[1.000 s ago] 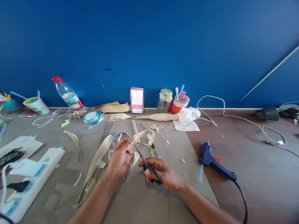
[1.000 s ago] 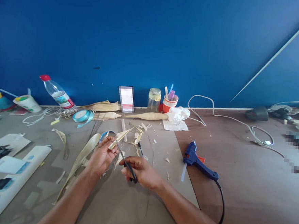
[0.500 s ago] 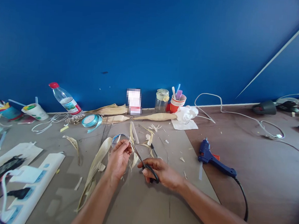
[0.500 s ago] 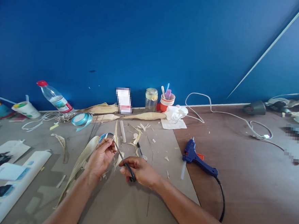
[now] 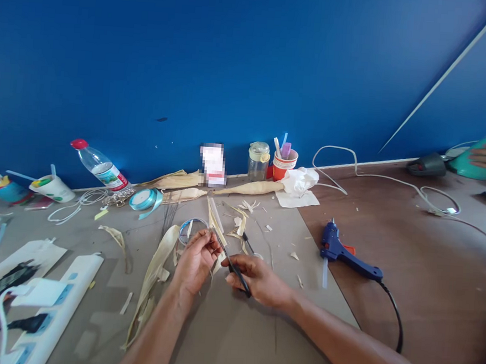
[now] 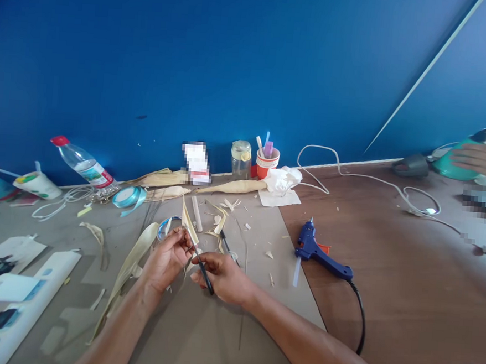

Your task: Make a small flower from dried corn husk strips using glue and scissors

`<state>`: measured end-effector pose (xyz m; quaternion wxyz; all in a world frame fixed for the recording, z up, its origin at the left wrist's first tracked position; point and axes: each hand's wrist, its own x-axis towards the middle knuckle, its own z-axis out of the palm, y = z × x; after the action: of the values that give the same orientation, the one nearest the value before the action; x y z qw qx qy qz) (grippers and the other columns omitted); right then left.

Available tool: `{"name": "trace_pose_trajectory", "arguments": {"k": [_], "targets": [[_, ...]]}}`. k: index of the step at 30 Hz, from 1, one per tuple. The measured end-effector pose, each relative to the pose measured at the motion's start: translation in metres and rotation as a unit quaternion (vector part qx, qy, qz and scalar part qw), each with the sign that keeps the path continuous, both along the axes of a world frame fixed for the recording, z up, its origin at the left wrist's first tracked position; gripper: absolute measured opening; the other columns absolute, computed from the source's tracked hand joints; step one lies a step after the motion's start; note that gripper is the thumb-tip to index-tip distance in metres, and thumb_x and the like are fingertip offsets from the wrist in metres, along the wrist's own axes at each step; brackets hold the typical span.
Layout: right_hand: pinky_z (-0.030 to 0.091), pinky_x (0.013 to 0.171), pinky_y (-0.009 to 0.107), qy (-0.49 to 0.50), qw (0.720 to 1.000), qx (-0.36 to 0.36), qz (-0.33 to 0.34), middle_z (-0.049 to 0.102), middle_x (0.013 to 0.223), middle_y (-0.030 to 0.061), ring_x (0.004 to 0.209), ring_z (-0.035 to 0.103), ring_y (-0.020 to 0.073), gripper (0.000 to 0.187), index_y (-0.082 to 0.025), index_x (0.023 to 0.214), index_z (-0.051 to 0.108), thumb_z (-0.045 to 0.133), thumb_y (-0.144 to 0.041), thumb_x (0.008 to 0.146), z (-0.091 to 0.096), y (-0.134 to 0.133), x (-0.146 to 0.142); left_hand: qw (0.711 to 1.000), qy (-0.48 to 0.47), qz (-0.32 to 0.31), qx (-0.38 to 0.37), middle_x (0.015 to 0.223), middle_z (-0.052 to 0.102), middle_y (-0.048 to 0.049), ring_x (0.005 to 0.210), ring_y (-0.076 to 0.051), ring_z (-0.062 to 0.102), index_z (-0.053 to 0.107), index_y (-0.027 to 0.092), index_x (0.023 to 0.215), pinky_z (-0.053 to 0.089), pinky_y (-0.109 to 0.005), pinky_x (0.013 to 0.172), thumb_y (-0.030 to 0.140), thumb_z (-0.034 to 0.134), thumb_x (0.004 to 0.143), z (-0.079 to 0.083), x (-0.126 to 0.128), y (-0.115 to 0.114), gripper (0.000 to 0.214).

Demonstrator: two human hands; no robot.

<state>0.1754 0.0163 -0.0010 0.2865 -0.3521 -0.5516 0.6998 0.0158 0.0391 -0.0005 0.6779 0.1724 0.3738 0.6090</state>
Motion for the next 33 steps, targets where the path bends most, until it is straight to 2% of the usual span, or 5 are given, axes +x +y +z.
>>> {"name": "trace_pose_trajectory", "arguments": {"k": [5,9,17,23,33], "targets": [[0.027,0.049,0.02,-0.1,0.984,0.14,-0.034,0.038,0.058,-0.0058,0.054,0.032,0.0076,0.018,-0.016,0.088,0.061,0.058,-0.027,0.074,-0.011,-0.002,-0.002,0.999,0.035,0.035,-0.003,0.069,0.059,0.0023,0.062,-0.009,0.055,0.057,0.016,0.068,0.043,-0.023,0.061,0.016,0.071,0.063,-0.001,0.002,0.0,0.015],[0.028,0.05,0.02,-0.157,0.969,0.186,-0.043,0.042,0.059,-0.0055,0.054,0.033,0.0082,0.017,-0.017,0.089,0.06,0.057,-0.024,0.073,-0.008,-0.002,0.0,0.996,0.069,0.03,0.043,0.063,0.056,0.0029,0.058,-0.007,0.051,0.058,0.016,0.068,0.041,-0.02,0.059,0.018,0.069,0.067,0.0,0.003,-0.001,0.011],[0.029,0.051,0.02,-0.201,0.953,0.221,-0.05,0.046,0.06,-0.0047,0.055,0.035,0.0089,0.019,-0.018,0.09,0.061,0.056,-0.023,0.073,-0.002,-0.003,0.0,0.989,0.134,0.05,0.038,0.057,0.053,0.0055,0.053,-0.007,0.049,0.061,0.018,0.079,0.04,-0.021,0.058,0.019,0.07,0.063,0.004,0.005,-0.003,0.019],[0.029,0.051,0.02,-0.202,0.952,0.225,-0.046,0.047,0.06,-0.0041,0.055,0.035,0.0093,0.015,-0.018,0.086,0.061,0.055,-0.024,0.072,-0.003,-0.004,0.0,0.963,0.248,0.055,0.089,0.056,0.054,0.0041,0.052,-0.009,0.048,0.058,0.019,0.075,0.037,-0.022,0.056,0.031,0.064,0.073,0.002,0.004,-0.004,0.013],[0.033,0.055,0.02,-0.226,0.933,0.274,-0.048,0.058,0.068,-0.0004,0.059,0.045,0.0113,0.019,-0.02,0.092,0.062,0.056,-0.023,0.074,0.002,-0.003,0.001,0.947,0.298,0.044,0.111,0.055,0.054,0.0029,0.053,-0.01,0.049,0.058,0.018,0.074,0.038,-0.023,0.057,0.03,0.057,0.079,0.002,0.003,-0.006,0.013]]}}
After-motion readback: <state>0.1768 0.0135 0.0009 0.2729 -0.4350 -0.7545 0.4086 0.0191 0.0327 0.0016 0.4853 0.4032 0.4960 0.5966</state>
